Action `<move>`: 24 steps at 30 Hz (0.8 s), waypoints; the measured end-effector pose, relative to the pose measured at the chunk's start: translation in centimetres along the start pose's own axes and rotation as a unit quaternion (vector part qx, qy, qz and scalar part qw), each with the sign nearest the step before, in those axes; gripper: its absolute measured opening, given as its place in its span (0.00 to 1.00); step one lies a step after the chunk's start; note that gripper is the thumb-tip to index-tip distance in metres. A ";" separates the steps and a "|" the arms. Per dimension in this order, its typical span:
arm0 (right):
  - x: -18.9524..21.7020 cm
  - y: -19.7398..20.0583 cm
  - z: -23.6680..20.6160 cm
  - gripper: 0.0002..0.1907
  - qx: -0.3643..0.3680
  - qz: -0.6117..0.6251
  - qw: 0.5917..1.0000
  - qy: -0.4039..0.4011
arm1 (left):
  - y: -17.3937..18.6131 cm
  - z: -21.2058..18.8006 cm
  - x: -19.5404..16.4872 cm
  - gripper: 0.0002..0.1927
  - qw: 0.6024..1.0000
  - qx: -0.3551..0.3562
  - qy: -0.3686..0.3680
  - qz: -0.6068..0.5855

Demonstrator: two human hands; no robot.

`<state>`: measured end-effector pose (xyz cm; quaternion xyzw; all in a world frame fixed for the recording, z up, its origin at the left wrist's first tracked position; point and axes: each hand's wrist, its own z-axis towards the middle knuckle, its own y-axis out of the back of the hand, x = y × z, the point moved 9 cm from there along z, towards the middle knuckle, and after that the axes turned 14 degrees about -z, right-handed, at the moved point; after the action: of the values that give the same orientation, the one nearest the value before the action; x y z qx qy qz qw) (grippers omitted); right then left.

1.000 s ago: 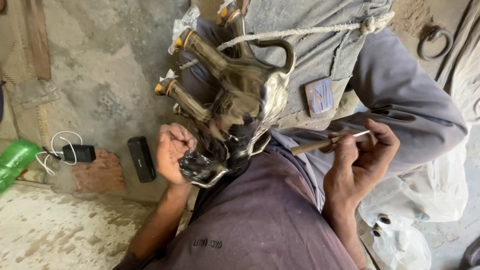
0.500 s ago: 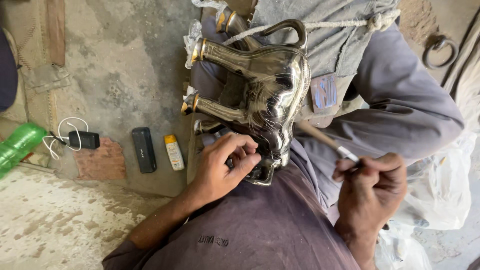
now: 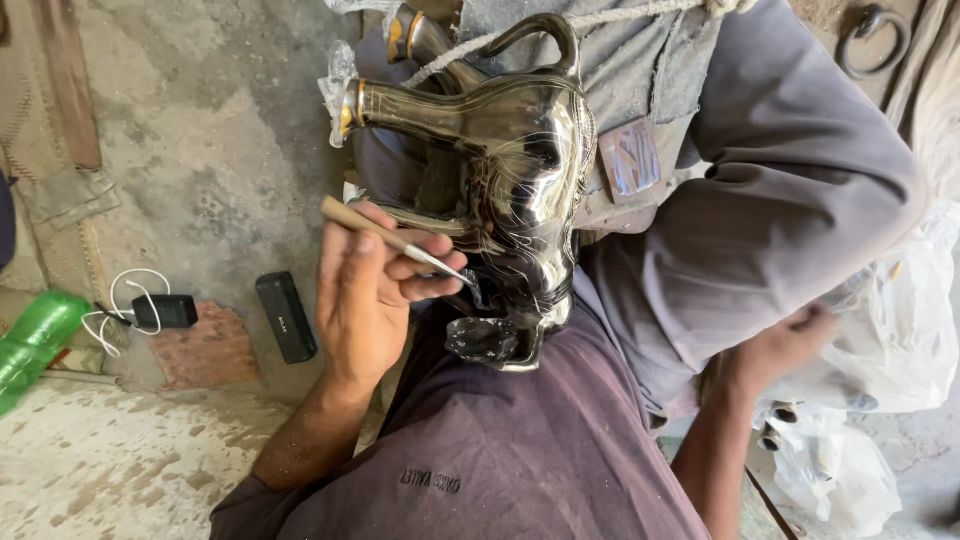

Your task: The person sits cross-legged on the floor with a brass teapot on their lap and engraves decorative patterns into its surface, holding a small chisel against the metal and tapping it with a wooden mallet. They rotate the teapot to reach different areas, apply liquid from a bottle onto the surface, and resume chiseling along the pattern lines.

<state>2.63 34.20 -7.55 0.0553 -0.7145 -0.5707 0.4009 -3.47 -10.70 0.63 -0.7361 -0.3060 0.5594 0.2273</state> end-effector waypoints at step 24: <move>-9.0 8.0 3.2 0.16 0.102 -0.296 0.946 0.083 | -5.9 3.2 2.3 0.20 0.871 0.125 -0.178 0.440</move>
<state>9.69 44.22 -5.37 0.3519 -0.6844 -0.5816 0.2636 -7.28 -4.87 2.16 -0.6481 0.0870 0.7565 -0.0105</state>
